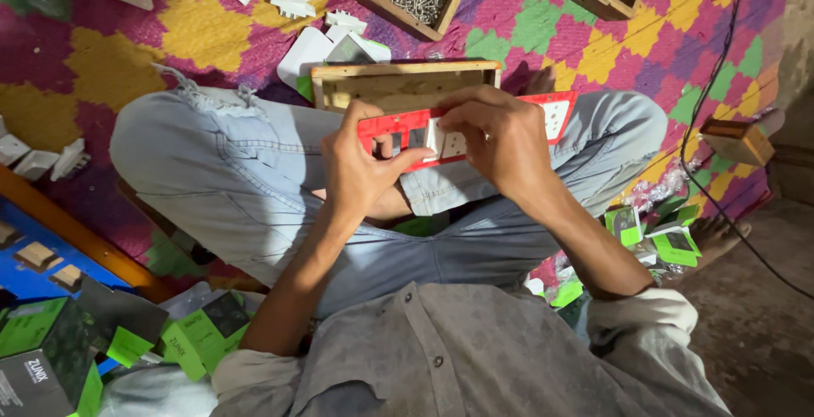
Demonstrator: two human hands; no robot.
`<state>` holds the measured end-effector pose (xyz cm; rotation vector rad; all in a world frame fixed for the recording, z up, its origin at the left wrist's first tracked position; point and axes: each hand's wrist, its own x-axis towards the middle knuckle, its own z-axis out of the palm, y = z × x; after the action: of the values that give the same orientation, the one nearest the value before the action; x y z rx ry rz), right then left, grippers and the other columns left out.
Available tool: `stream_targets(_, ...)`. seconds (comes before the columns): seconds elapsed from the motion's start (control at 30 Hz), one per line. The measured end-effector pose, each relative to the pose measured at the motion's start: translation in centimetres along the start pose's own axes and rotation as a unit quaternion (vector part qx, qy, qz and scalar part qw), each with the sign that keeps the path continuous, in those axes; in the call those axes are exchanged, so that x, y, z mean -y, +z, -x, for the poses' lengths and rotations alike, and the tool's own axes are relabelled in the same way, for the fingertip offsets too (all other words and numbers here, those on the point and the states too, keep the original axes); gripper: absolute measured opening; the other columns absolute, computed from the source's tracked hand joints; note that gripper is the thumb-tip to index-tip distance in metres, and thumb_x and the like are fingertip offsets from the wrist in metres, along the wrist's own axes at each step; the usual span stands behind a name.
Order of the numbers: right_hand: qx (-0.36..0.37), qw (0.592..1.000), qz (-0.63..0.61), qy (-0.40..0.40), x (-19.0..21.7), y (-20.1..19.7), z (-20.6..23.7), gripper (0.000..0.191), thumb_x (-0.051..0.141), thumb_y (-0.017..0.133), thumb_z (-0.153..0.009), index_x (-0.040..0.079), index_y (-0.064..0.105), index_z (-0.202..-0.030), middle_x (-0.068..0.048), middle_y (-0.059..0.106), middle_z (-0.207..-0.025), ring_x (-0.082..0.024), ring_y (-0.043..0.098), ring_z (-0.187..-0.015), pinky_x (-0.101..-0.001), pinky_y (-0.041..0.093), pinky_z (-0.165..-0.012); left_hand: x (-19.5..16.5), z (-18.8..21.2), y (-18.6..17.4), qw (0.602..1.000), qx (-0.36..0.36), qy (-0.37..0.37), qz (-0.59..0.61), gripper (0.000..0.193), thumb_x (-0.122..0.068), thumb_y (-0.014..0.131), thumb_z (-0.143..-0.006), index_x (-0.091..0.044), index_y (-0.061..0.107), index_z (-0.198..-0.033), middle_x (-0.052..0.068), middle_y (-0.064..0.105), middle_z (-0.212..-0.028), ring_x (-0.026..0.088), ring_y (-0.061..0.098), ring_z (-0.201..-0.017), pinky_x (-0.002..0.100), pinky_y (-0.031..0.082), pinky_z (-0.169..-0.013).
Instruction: The person sits on a mat and assembles a red plastic electrical socket strip by inserting white socket modules and securing them with screws. They repeatedly pick up screws from a wooden box, place them into the strip, and tighten them by hand.
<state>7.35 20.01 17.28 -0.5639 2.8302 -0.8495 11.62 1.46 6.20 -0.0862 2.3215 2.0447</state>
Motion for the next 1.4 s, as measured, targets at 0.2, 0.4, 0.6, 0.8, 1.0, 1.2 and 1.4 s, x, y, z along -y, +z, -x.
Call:
stream_targets(0.2, -0.032, 0.999, 0.019, 0.021, 0.2, 1.0, 0.4, 0.018, -0.009, 0.075, -0.079, 0.005, 0.076, -0.091, -0.007, 0.076, -0.106, -0.027, 0.075, -0.089, -0.0347, 0.058, -0.072, 0.2, 0.1, 0.2, 1.0, -0.009, 0.01, 0.013, 0.062, -0.024, 0.103, -0.068, -0.007, 0.05, -0.096, 0.0, 0.056, -0.062, 0.005, 0.049, -0.055, 0.024, 0.044, -0.051)
stream_targets(0.4, -0.028, 0.999, 0.032, 0.003, 0.2, 0.9, 0.8, 0.021, -0.006, 0.076, -0.083, 0.004, 0.073, -0.101, -0.008, 0.073, -0.114, -0.029, 0.074, -0.098, -0.0365, 0.06, -0.08, 0.0, -0.3, 0.2, 1.0, -0.011, 0.022, 0.014, 0.062, -0.023, 0.103, -0.069, -0.007, 0.05, -0.097, -0.001, 0.053, -0.062, 0.005, 0.046, -0.056, 0.024, 0.043, -0.052)
stream_targets(0.6, -0.081, 0.995, 0.042, -0.046, 0.0, 2.3, 1.5, 0.019, 0.0, 0.077, -0.088, 0.003, 0.069, -0.106, -0.012, 0.071, -0.119, -0.031, 0.072, -0.105, -0.0383, 0.061, -0.086, 0.3, -0.4, 0.3, 0.999, -0.007, -0.036, 0.016, 0.063, -0.023, 0.104, -0.066, -0.007, 0.05, -0.096, -0.003, 0.05, -0.06, 0.003, 0.042, -0.055, 0.024, 0.039, -0.049)
stream_targets(0.8, -0.086, 0.989, 0.068, -0.101, -1.5, 2.7, 1.5, 0.025, -0.002, 0.071, -0.081, 0.0, 0.066, -0.106, -0.014, 0.071, -0.117, -0.032, 0.073, -0.105, -0.0392, 0.061, -0.087, 0.6, -0.5, 0.3, 0.999, -0.011, -0.022, 0.025, 0.064, -0.023, 0.104, -0.064, -0.008, 0.049, -0.094, -0.003, 0.052, -0.064, 0.003, 0.044, -0.058, 0.023, 0.041, -0.051)
stream_targets(1.0, -0.106, 0.984, 0.073, -0.122, -2.7, 3.4, 1.1, 0.027, -0.006, 0.067, -0.082, 0.0, 0.067, -0.108, -0.016, 0.071, -0.113, -0.032, 0.074, -0.107, -0.0397, 0.062, -0.096, 0.7, -0.9, 0.4, 0.999, -0.014, -0.044, 0.024, 0.063, -0.022, 0.103, -0.065, -0.008, 0.049, -0.094, -0.003, 0.051, -0.063, 0.003, 0.044, -0.058, 0.023, 0.041, -0.052)
stream_targets(1.2, -0.1, 0.979, 0.07, -0.161, -3.1, 3.7, 0.6, 0.033, 0.006, 0.075, -0.077, -0.002, 0.065, -0.108, -0.018, 0.068, -0.112, -0.036, 0.071, -0.107, -0.0452, 0.061, -0.096, 0.7, -1.0, 0.5, 0.995, 0.0, -0.058, 0.08, 0.061, -0.016, 0.102, -0.068, -0.007, 0.05, -0.099, -0.003, 0.056, -0.07, 0.002, 0.05, -0.063, 0.022, 0.047, -0.057)
stream_targets(1.4, -0.111, 0.977, 0.095, -0.153, -3.3, 4.2, 0.6, 0.037, 0.004, 0.079, -0.072, 0.001, 0.068, -0.107, -0.013, 0.069, -0.106, -0.033, 0.069, -0.098, -0.0443, 0.057, -0.087, 0.6, -1.3, 0.8, 0.995, -0.013, -0.069, 0.069, 0.062, -0.017, 0.102, -0.069, -0.006, 0.051, -0.102, -0.002, 0.061, -0.076, 0.002, 0.055, -0.068, 0.022, 0.051, -0.061)
